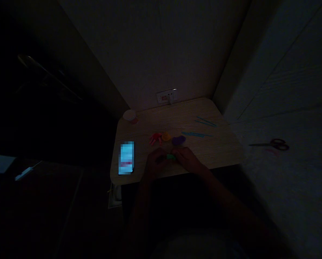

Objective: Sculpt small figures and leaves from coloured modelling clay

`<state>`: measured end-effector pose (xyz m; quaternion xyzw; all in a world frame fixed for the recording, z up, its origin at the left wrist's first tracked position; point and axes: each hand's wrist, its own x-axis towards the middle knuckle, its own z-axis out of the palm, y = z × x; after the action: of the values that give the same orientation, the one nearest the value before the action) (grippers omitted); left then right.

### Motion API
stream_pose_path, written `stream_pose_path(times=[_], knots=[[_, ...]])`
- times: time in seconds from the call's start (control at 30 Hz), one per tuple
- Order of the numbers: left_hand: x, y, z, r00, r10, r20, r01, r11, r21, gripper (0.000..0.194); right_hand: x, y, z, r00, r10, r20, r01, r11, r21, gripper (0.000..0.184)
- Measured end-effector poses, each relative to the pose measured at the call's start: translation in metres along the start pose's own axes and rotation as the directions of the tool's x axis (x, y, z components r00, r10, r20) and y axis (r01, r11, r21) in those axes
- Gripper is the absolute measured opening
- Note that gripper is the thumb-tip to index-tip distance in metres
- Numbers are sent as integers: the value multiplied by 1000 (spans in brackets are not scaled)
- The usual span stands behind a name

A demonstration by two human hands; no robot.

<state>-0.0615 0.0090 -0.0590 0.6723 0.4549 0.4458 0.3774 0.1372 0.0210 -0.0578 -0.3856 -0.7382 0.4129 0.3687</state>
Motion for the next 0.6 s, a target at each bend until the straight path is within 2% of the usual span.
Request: stream_pose_path(times=[0.1, 0.23, 0.37, 0.5, 0.6], knots=[[0, 0, 0, 1000, 17, -9, -17, 1000, 6, 30, -2, 0, -2, 999, -14, 32, 13, 1000, 28, 59], [1, 0, -1, 999, 17, 36, -16, 999, -48, 32, -2, 0, -2, 998, -45, 46, 44, 999, 29, 41], [2, 1, -2, 997, 62, 53, -60, 998, -36, 25, -1, 1, 0, 998, -20, 54, 20, 1000, 1, 36], [1, 0, -2, 1000, -8, 9, 9, 998, -69, 29, -1, 2, 1, 999, 13, 32, -15, 999, 39, 33], [0, -1, -5, 998, -43, 39, 48, 990, -134, 40, 0, 4, 1, 1000, 31, 1, -31, 999, 38, 32]])
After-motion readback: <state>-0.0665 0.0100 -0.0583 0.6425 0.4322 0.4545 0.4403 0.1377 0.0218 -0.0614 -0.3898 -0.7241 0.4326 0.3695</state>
